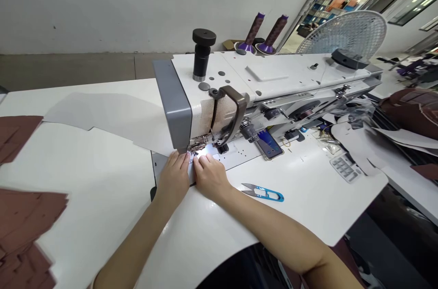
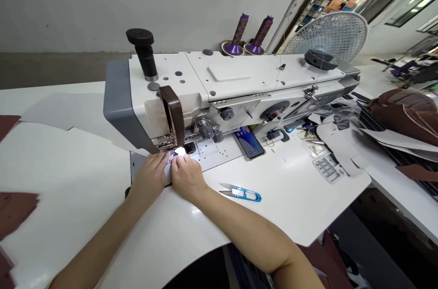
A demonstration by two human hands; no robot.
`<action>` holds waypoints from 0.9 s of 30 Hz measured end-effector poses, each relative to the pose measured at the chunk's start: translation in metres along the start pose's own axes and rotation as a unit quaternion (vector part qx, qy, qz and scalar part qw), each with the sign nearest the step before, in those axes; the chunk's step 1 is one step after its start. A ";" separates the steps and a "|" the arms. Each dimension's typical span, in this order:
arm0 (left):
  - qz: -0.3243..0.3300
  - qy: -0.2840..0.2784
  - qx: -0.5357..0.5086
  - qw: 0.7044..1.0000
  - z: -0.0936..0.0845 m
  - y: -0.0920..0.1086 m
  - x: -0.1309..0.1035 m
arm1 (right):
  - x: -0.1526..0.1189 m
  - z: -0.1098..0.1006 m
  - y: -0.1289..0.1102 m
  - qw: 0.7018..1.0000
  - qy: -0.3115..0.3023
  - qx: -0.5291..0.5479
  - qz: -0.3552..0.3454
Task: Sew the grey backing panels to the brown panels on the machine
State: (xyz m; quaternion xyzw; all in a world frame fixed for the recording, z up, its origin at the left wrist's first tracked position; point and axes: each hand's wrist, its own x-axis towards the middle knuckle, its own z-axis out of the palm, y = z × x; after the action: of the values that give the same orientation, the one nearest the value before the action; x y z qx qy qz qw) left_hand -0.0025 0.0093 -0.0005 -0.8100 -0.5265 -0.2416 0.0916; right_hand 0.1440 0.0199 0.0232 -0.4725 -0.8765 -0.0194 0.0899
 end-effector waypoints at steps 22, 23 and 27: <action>0.037 -0.116 0.041 0.992 -0.036 -0.006 0.008 | 0.001 -0.010 0.003 0.999 -0.016 0.033 0.034; 0.030 -0.129 0.052 0.990 -0.039 -0.002 0.009 | 0.001 -0.009 0.004 0.998 -0.011 0.040 0.039; 0.007 -0.169 0.072 0.983 -0.050 0.007 0.012 | 0.000 -0.007 0.006 0.996 0.012 0.076 0.049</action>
State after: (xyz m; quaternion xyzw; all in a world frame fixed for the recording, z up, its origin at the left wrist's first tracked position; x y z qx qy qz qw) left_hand -0.0070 -0.0044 0.0488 -0.8339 -0.5449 -0.0623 0.0613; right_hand 0.1500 0.0221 0.0294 -0.5062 -0.8502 0.0460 0.1369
